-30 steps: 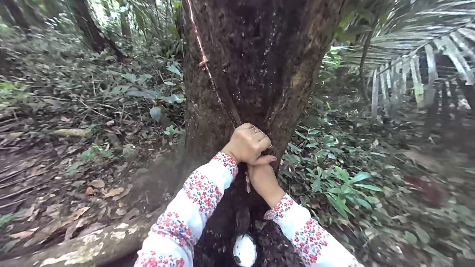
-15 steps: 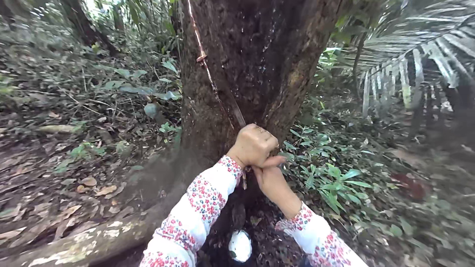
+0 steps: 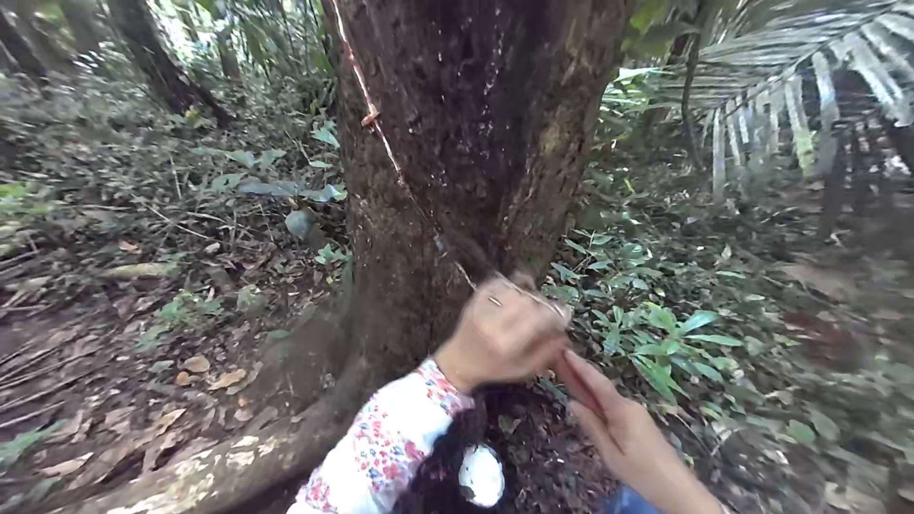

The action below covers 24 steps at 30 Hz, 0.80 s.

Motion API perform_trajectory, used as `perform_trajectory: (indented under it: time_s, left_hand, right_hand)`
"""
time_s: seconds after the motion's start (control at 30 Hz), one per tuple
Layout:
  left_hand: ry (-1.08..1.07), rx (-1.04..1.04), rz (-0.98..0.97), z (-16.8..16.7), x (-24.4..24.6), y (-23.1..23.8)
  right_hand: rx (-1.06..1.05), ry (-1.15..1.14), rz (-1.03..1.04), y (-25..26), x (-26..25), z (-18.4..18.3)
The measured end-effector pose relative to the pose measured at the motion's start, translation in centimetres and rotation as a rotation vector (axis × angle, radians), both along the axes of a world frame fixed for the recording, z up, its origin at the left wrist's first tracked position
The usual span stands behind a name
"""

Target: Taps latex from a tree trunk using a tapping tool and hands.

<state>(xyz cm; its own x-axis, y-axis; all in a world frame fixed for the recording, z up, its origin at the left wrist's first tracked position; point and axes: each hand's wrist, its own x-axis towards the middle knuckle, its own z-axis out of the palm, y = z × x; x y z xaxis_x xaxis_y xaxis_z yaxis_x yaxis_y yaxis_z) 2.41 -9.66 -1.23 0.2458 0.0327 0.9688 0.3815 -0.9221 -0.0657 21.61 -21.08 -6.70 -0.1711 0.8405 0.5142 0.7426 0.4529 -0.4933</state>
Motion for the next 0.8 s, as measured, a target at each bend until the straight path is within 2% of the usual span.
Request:
perform_trajectory:
  time_s: [0.07, 0.17, 0.27, 0.33, 0.4, 0.47, 0.57, 0.63, 0.7, 0.73, 0.77, 0.8]
  left_hand:
    - [-0.160, 0.004, 0.238, 3.7, -4.0, 3.4]
    - [-0.215, -0.245, 0.588, 9.4, -9.7, 9.4]
    - [-0.223, -0.447, 0.734, 12.7, -12.0, 13.8]
    - [-0.221, -0.421, 0.753, 13.4, -12.4, 15.2]
    - [-0.196, -0.295, 0.755, 13.3, -12.4, 15.4]
    - [-0.103, -0.266, 0.740, 12.5, -12.1, 14.1]
    - [0.125, -0.332, 0.664, 7.7, -12.2, 10.6]
    - [0.296, -0.524, 0.749, 3.2, -13.5, 7.9]
    - [0.408, -1.049, 0.925, 2.4, -15.0, 6.2]
    - [0.369, -1.219, 0.953, 2.5, -15.9, 6.2]
    - [0.275, -1.232, 0.941, 2.8, -16.5, 6.1]
    - [0.160, -1.127, 0.898, 3.4, -16.6, 6.1]
  right_hand:
    - [0.010, 0.080, -0.026, -0.2, 1.0, 0.5]
    - [0.000, 0.206, -0.025, -1.5, 1.9, -0.1]
    - [-0.019, 0.272, -0.014, -2.8, 2.0, -0.6]
    - [-0.051, 0.307, -0.002, -3.3, 2.3, -0.8]
    - [-0.066, 0.334, -0.006, -3.5, 2.6, -1.0]
    - [-0.066, 0.344, -0.019, -3.7, 2.9, -1.1]
    - [-0.057, 0.362, -0.017, -3.5, 3.7, -1.4]
    - [-0.051, 0.367, 0.003, -2.8, 4.3, -1.7]
    - [-0.019, 0.365, 0.038, -1.0, 4.8, -1.7]
    - [0.007, 0.365, 0.062, 0.1, 4.8, -1.7]
    - [0.042, 0.366, 0.095, 1.4, 4.7, -1.8]
    - [0.079, 0.377, 0.135, 2.7, 4.4, -1.9]
